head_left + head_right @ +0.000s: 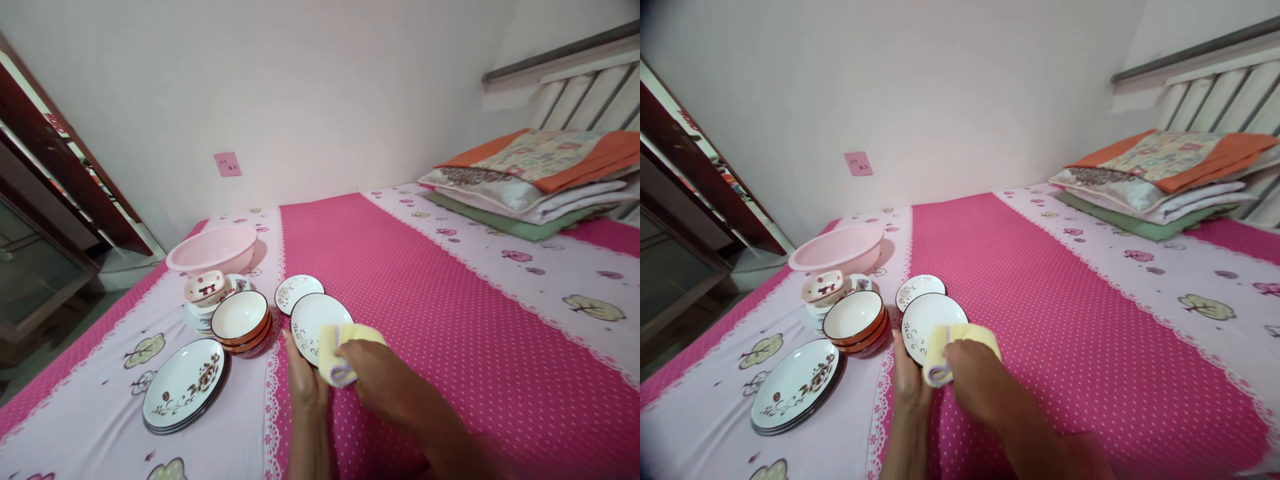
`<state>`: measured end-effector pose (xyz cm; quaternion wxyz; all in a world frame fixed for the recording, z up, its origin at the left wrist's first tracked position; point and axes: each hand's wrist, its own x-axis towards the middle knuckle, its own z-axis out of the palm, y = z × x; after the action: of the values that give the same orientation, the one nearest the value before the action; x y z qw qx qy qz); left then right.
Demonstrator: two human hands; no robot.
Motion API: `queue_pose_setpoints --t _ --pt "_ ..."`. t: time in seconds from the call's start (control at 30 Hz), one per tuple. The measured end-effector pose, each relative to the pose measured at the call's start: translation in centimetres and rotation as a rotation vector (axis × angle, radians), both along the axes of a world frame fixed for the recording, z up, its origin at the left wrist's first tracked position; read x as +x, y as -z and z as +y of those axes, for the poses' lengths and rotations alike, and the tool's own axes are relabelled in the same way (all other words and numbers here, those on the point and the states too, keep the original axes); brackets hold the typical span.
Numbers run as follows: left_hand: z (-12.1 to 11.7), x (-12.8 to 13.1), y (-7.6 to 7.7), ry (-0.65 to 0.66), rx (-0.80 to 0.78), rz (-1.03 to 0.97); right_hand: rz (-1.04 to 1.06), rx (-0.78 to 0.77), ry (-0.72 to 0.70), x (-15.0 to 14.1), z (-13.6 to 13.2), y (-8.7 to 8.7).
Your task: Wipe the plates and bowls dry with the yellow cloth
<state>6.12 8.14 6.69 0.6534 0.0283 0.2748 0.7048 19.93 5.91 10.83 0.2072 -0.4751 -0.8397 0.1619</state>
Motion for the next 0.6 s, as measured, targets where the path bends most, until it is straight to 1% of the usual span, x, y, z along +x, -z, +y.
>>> queue_pose_setpoints --t 0.1,0.13,0.2,0.27,0.33,0.37,0.43,0.5,0.6 --pt "-0.4 -0.3 0.3 0.12 0.043 -0.033 0.2 -0.131 -0.143 -0.9 -0.9 -1.4" --pt "-0.4 -0.3 0.3 0.122 0.055 -0.034 0.268 -0.179 -0.175 -1.2 -0.8 -1.9" --pt "-0.3 -0.1 0.1 0.058 0.063 -0.025 0.422 -0.287 -0.192 -1.2 0.0 -2.7" --pt "-0.1 0.3 -0.2 0.023 0.074 -0.027 0.61 -0.393 -0.096 -0.4 1.1 -3.1" --pt "0.0 0.7 -0.5 0.035 0.09 -0.043 0.817 -0.482 0.057 1.0 2.2 -3.0" --pt "0.0 0.7 -0.6 0.046 0.084 -0.051 0.919 -0.518 0.124 1.9 2.6 -3.0" --pt "-0.1 0.6 -0.8 0.027 0.025 -0.055 1.128 -0.561 0.23 3.6 3.4 -2.8" --pt "-0.2 0.3 -0.9 -0.011 -0.038 -0.04 1.328 -0.538 0.353 5.1 3.9 -2.7" --pt "-0.3 -0.5 -0.9 -0.043 -0.058 0.003 1.541 -0.421 0.538 6.5 4.6 -2.6"
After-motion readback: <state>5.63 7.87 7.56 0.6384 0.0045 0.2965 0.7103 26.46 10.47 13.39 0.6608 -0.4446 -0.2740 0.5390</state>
